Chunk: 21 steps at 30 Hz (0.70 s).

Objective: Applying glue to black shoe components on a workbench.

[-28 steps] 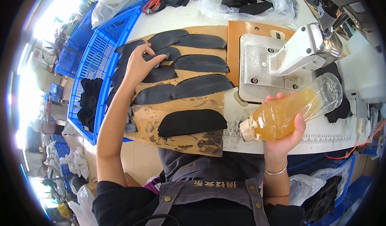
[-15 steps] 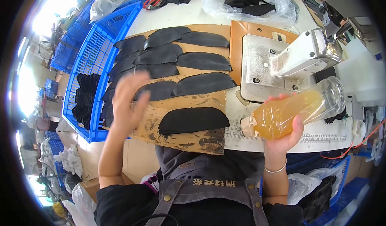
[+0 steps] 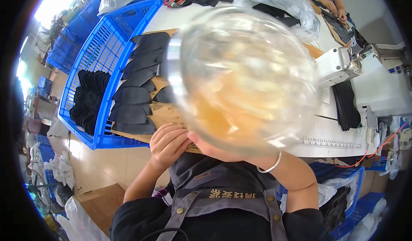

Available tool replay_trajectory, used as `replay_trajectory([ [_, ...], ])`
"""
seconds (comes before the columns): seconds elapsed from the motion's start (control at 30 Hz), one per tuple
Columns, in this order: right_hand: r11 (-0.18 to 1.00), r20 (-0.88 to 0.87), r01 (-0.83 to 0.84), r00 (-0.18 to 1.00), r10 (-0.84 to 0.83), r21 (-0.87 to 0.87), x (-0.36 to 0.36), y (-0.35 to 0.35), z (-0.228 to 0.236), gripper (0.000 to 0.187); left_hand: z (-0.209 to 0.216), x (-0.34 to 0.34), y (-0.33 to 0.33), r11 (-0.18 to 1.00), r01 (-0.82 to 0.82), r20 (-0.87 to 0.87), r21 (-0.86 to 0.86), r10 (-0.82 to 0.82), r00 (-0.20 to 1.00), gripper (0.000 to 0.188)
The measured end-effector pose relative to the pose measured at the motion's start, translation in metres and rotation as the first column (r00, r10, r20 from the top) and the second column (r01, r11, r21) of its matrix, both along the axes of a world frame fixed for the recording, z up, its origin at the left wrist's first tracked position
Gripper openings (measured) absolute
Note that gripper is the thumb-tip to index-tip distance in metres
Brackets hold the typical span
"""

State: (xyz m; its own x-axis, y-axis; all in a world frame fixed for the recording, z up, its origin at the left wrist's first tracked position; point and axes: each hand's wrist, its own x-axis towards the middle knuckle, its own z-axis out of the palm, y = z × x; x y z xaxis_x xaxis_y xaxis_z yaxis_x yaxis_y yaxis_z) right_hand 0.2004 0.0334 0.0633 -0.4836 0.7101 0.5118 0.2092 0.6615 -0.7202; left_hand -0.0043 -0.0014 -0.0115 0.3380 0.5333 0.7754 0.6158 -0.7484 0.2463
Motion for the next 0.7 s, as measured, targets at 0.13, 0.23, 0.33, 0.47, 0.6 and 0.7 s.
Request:
replay_trajectory([
  [0.13, 0.997, -0.021, -0.056, 0.998, 0.057, 0.054, -0.023, 0.011, -0.016, 0.056, 0.005, -0.002, 0.000, 0.999, 0.037, 0.027, -0.026, -0.037, 0.999, 0.019],
  [0.23, 0.997, 0.069, 0.061, 0.995, -0.065, 0.051, -0.031, 0.008, -0.017, 0.069, 0.000, -0.005, -0.004, 0.998, 0.002, 0.005, -0.058, -0.002, 1.000, 0.021],
  [0.33, 0.995, -0.061, 0.045, 0.997, -0.051, -0.094, -0.035, 0.008, -0.017, 0.073, -0.005, -0.015, -0.004, 0.996, 0.051, -0.008, -0.068, -0.052, 0.999, 0.023],
  [0.47, 0.998, 0.008, 0.030, 1.000, -0.030, -0.048, -0.004, 0.006, -0.007, 0.070, -0.004, -0.011, 0.001, 0.993, 0.102, -0.019, -0.055, -0.103, 0.994, 0.022],
  [0.6, 0.962, 0.303, 0.078, 0.940, -0.158, 0.261, 0.042, 0.004, -0.006, 0.064, -0.003, -0.004, 0.002, 0.999, 0.021, -0.001, -0.048, -0.021, 1.000, 0.019],
  [0.7, 0.905, 0.196, 0.411, 0.884, -0.424, 0.106, 0.082, -0.021, -0.010, 0.060, -0.001, -0.003, 0.001, 0.999, 0.016, 0.013, -0.042, -0.016, 1.000, 0.018],
])
